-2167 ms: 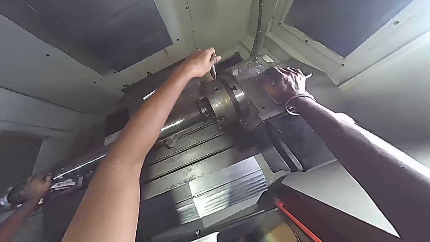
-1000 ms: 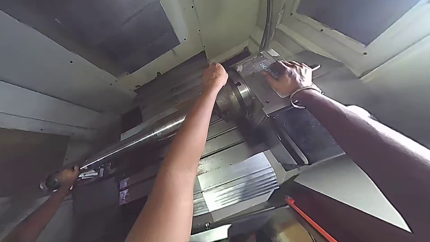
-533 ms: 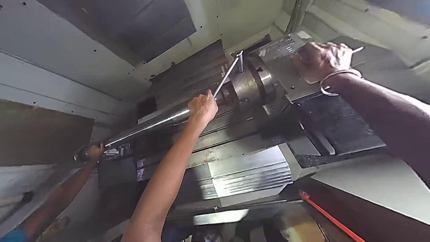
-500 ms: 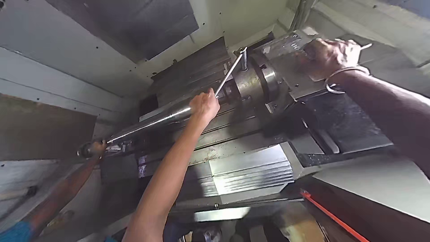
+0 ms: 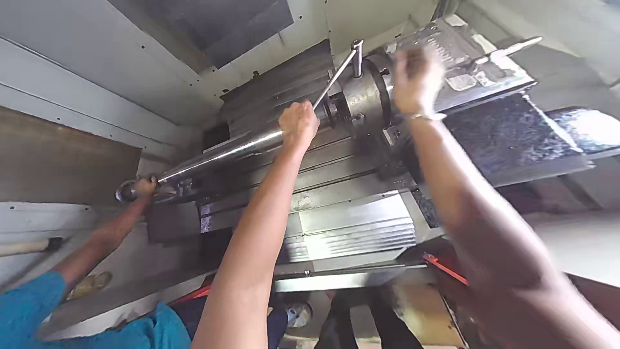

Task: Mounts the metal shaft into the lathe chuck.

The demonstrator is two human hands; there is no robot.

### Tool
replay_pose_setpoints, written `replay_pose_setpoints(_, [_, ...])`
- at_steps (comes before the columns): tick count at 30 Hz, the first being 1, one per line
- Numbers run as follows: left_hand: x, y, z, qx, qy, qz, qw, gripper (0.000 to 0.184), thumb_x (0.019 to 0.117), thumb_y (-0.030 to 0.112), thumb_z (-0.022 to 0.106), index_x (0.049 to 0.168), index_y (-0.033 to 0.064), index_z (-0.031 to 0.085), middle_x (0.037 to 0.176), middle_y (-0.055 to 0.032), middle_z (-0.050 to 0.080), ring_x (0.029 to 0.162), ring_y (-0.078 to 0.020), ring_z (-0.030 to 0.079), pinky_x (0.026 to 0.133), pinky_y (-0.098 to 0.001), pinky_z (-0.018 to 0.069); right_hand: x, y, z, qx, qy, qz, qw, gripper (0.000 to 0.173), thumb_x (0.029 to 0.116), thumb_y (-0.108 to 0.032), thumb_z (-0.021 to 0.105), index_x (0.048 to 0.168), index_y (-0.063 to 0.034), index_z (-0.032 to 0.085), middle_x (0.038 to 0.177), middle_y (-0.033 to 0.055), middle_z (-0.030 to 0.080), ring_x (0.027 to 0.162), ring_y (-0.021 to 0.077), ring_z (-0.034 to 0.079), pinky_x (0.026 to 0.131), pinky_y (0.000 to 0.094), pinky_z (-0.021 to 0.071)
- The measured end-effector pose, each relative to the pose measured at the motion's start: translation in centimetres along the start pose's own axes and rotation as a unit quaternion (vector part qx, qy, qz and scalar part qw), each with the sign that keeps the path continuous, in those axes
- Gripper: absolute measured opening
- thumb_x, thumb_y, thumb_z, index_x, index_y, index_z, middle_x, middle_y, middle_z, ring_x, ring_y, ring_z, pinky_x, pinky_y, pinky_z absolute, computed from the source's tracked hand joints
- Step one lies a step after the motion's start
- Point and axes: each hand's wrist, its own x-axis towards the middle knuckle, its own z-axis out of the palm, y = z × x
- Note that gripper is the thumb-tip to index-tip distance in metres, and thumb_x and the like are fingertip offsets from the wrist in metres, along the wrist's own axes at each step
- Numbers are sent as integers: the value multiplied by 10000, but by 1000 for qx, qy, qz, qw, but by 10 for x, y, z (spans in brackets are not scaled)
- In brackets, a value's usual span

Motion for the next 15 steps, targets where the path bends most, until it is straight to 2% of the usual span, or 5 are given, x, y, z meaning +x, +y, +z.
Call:
replay_pose_setpoints(1, [-1,-3,1,-20,7,-3,1000,347,944,264,624,1260,125,666,1167,-161,700,1063,-365,688,775,-575,564,-30,-29,24,106,-61,50,991,501,1046,-468,477,1279,-52,632,1137,135,701,1030,241,693,910,468,568])
replay_pose_setpoints(3, [-1,-6,1,-68,11,-23,997,529,923,271,673,1432,165,575,1298,-165,663,1129,-374,672,849,-586,565,-68,-66,71,311,-214,215,901,731,998,-651,477,1434,-65,500,1269,162,654,1111,280,664,923,499,558])
replay_pose_setpoints(6, [-2,-6,-5,-56,-16,-43,997,595,899,237,686,1448,87,515,1264,-210,662,1126,-405,664,839,-608,551,-71,-90,128,458,-278,347,770,838,903,-741,559,1466,-126,472,1288,138,635,1132,268,643,913,504,556])
replay_pose_setpoints(11, [-9,-13,-11,-18,-13,22,1000,175,939,196,637,967,27,672,951,-210,692,919,-406,692,648,-579,547,-59,-105,131,453,-310,346,761,686,911,-644,619,1426,-198,544,1275,88,668,1138,236,649,925,495,550])
replay_pose_setpoints(15, [10,-8,-7,30,-42,54,997,187,990,162,559,972,36,696,942,-166,705,919,-366,700,680,-531,557,-62,-100,131,482,-289,320,762,446,1027,-545,503,1383,-292,596,1146,36,711,967,174,671,804,399,551])
